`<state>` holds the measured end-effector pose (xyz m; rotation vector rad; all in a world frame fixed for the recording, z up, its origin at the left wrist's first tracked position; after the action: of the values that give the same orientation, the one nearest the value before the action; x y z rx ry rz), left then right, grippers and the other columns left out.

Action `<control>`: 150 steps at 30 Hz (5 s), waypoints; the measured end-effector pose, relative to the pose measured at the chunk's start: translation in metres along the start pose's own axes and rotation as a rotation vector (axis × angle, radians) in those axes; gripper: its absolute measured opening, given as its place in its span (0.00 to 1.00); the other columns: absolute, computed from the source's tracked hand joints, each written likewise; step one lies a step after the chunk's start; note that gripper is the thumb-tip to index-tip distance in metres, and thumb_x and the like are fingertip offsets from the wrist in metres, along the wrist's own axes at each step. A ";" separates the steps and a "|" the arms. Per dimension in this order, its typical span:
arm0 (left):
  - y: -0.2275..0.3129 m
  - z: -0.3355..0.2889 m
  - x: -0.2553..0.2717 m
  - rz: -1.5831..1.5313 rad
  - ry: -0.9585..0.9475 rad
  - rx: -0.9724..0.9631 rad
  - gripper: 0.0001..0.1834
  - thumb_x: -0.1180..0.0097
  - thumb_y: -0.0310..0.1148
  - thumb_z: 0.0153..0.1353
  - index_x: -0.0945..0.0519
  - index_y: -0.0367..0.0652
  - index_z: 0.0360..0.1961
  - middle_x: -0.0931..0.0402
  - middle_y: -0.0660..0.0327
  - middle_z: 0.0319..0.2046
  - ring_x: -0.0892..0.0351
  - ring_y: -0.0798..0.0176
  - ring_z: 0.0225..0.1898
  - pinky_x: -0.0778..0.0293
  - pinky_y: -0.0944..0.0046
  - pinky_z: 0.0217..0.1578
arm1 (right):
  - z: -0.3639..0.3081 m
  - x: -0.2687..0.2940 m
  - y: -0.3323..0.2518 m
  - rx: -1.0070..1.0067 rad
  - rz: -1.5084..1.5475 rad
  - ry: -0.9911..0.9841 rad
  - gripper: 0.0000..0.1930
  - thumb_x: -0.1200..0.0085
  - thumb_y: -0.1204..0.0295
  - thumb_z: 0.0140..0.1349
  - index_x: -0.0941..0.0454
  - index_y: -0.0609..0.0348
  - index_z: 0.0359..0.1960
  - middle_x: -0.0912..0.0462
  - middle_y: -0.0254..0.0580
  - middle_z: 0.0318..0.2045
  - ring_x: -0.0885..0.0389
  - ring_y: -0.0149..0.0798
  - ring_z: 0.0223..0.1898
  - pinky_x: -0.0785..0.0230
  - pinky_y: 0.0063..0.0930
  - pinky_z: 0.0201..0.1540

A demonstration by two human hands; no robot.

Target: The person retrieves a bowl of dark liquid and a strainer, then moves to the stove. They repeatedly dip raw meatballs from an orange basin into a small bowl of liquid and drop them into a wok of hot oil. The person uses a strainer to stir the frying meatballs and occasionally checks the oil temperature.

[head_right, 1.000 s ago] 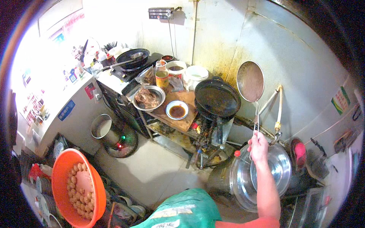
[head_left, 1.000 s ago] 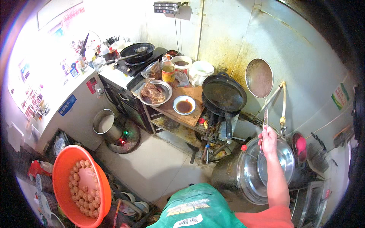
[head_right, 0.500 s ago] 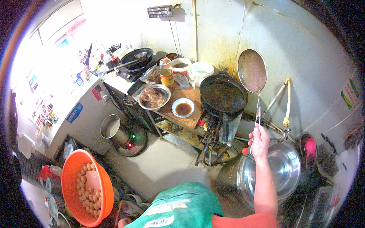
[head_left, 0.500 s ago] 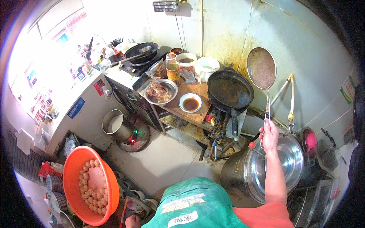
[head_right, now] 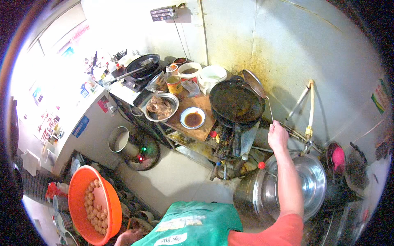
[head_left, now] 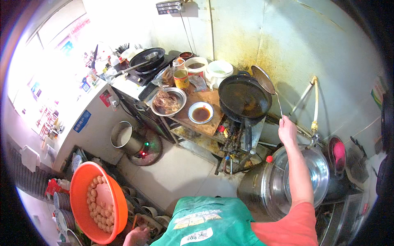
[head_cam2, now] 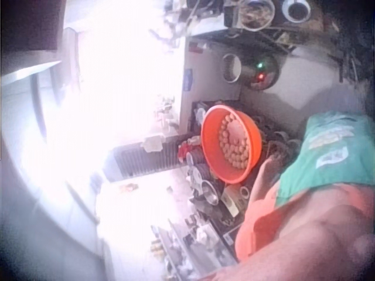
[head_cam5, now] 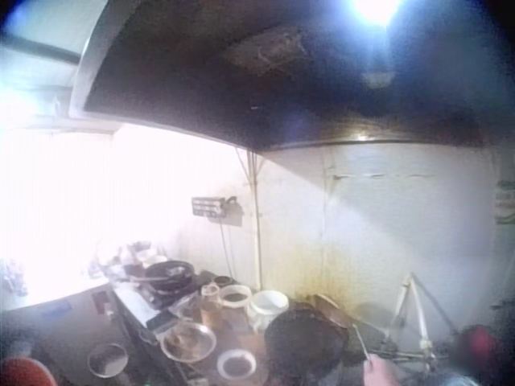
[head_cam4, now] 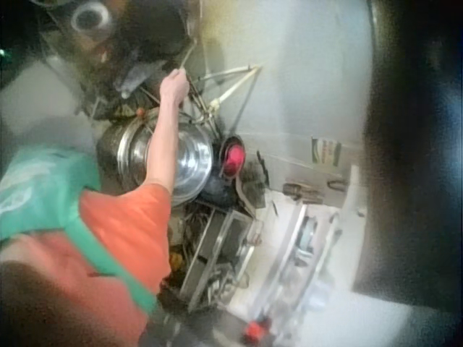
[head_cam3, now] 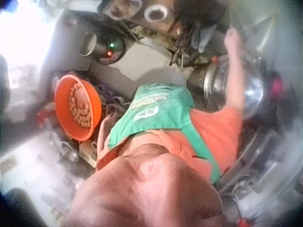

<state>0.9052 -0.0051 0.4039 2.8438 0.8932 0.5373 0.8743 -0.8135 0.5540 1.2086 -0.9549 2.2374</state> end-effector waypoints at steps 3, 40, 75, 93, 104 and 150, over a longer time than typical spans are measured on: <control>0.046 0.012 0.013 0.407 0.122 -0.284 0.19 0.52 0.44 0.69 0.21 0.38 0.44 0.19 0.57 0.36 0.21 0.64 0.38 0.24 0.61 0.40 | 0.028 -0.016 0.005 0.034 -0.178 -0.143 0.16 0.53 0.66 0.69 0.24 0.60 0.52 0.18 0.62 0.35 0.17 0.57 0.40 0.27 0.53 0.42; -0.022 0.065 -0.034 0.113 0.534 -0.168 0.19 0.50 0.44 0.64 0.18 0.39 0.42 0.18 0.45 0.37 0.18 0.46 0.45 0.25 0.51 0.45 | 0.011 -0.073 -0.020 -0.686 1.141 -0.967 0.12 0.57 0.65 0.74 0.30 0.55 0.52 0.21 0.39 0.26 0.27 0.28 0.15 0.44 0.21 0.08; -0.073 0.088 -0.093 -0.205 0.520 -0.137 0.17 0.49 0.38 0.65 0.16 0.33 0.36 0.16 0.56 0.29 0.18 0.65 0.30 0.26 0.63 0.30 | 0.034 -0.004 0.034 -0.274 0.254 -0.608 0.09 0.59 0.71 0.71 0.26 0.61 0.38 0.25 0.39 0.17 0.28 0.34 0.12 0.41 0.33 0.13; -0.065 0.089 -0.094 -0.320 0.478 -0.168 0.16 0.51 0.36 0.64 0.18 0.36 0.27 0.21 0.60 0.19 0.24 0.66 0.19 0.29 0.64 0.22 | 0.021 -0.050 0.011 -0.584 0.845 -0.976 0.14 0.58 0.65 0.74 0.30 0.56 0.55 0.24 0.38 0.21 0.30 0.28 0.12 0.48 0.20 0.06; -0.102 0.119 -0.087 -0.321 0.543 -0.157 0.16 0.48 0.37 0.64 0.16 0.34 0.35 0.19 0.59 0.22 0.22 0.65 0.23 0.27 0.62 0.25 | 0.010 -0.074 -0.001 -0.652 1.162 -0.966 0.13 0.57 0.63 0.74 0.29 0.52 0.54 0.22 0.38 0.22 0.27 0.29 0.13 0.46 0.22 0.08; -0.063 0.079 -0.054 -0.235 0.533 -0.107 0.18 0.48 0.38 0.63 0.18 0.31 0.29 0.20 0.56 0.21 0.22 0.64 0.25 0.28 0.61 0.27 | 0.013 -0.081 -0.022 -0.699 1.059 -0.900 0.13 0.58 0.63 0.75 0.29 0.53 0.54 0.22 0.39 0.22 0.28 0.29 0.12 0.47 0.22 0.07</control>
<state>0.8593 0.0160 0.3008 2.4814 1.2076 1.2955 0.9390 -0.8116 0.4986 1.5126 -2.9503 1.4510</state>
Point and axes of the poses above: each hand's wrist, its own z-axis towards the middle knuckle, its own x-axis out of the back of the hand, y = z × x, the point moved 3 cm from there along z, towards the middle knuckle
